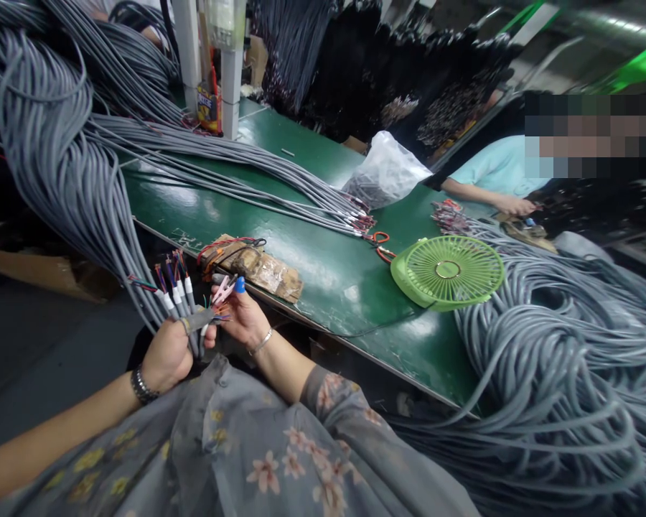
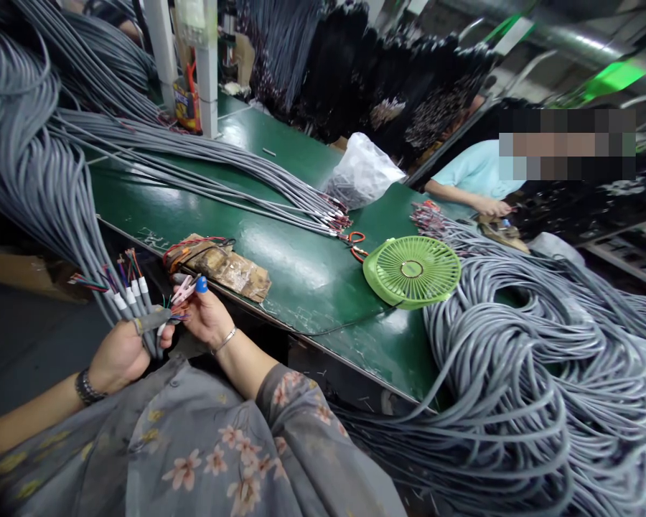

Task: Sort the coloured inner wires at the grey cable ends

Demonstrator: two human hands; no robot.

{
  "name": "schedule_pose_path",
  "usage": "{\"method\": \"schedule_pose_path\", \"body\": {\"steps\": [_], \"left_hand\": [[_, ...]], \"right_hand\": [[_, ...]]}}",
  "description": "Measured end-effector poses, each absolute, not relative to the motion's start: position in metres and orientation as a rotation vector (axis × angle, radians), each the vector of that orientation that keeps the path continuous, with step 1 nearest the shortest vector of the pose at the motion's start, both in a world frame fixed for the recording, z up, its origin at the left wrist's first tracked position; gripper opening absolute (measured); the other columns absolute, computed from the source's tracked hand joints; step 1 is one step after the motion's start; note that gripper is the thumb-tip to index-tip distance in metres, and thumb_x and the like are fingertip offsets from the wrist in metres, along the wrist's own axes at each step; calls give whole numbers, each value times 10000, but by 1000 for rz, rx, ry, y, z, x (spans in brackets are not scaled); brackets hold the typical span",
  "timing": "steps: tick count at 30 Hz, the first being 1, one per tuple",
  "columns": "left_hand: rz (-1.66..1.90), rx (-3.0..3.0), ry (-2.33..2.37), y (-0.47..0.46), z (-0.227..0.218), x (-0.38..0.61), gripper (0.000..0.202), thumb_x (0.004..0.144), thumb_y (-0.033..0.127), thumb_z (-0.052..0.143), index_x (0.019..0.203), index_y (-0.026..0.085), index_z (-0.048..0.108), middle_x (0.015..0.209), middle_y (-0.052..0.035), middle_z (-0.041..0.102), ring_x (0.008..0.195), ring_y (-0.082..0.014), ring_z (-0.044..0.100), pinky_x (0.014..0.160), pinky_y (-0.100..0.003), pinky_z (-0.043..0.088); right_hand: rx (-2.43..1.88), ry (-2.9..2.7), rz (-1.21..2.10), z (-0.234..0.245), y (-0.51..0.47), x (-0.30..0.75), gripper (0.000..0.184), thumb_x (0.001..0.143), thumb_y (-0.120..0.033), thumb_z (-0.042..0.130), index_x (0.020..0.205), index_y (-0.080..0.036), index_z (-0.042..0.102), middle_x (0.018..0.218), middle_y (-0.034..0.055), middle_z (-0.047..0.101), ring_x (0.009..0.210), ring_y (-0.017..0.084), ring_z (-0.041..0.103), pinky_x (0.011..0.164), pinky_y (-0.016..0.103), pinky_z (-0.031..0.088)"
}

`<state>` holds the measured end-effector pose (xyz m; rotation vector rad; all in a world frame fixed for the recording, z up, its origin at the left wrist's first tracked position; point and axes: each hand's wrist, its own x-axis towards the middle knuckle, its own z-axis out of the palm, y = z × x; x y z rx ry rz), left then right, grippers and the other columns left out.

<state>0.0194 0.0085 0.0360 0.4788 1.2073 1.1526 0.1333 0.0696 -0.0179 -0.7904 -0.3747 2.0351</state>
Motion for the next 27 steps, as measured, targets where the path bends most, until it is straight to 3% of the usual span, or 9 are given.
{"method": "schedule_pose_path", "body": {"steps": [5, 14, 20, 27], "left_hand": [[1111, 534, 1224, 5, 32, 21, 278, 468, 332, 848, 592, 192, 642, 401, 36, 585, 373, -94, 485, 390, -197, 429], [1103, 497, 1255, -4, 35, 16, 336, 425, 365, 897, 573, 183, 658, 412, 31, 607, 373, -85, 510, 402, -191, 439], [1131, 492, 1236, -8, 44, 15, 317, 406, 363, 891, 515, 175, 660, 413, 17, 615, 382, -92, 525, 410, -208, 452], [1182, 431, 1243, 1, 43, 16, 295, 411, 329, 881, 532, 183, 655, 402, 22, 601, 394, -88, 502, 400, -189, 418]], "right_hand": [[-737, -313, 2043, -32, 71, 131, 383, 894, -545, 783, 818, -182, 688, 736, 6, 685, 637, 142, 580, 639, 258, 517], [-750, -383, 2004, -22, 64, 138, 428, 941, -622, 684, 873, -201, 722, 824, 32, 734, 709, 152, 633, 627, 249, 529], [-805, -471, 1925, -17, 63, 143, 317, 880, -501, 794, 920, -190, 741, 765, 20, 721, 659, 135, 633, 571, 221, 518], [-947, -722, 1538, -30, 59, 144, 484, 736, -640, 854, 692, -202, 653, 622, -26, 629, 579, 107, 538, 590, 235, 483]]}}
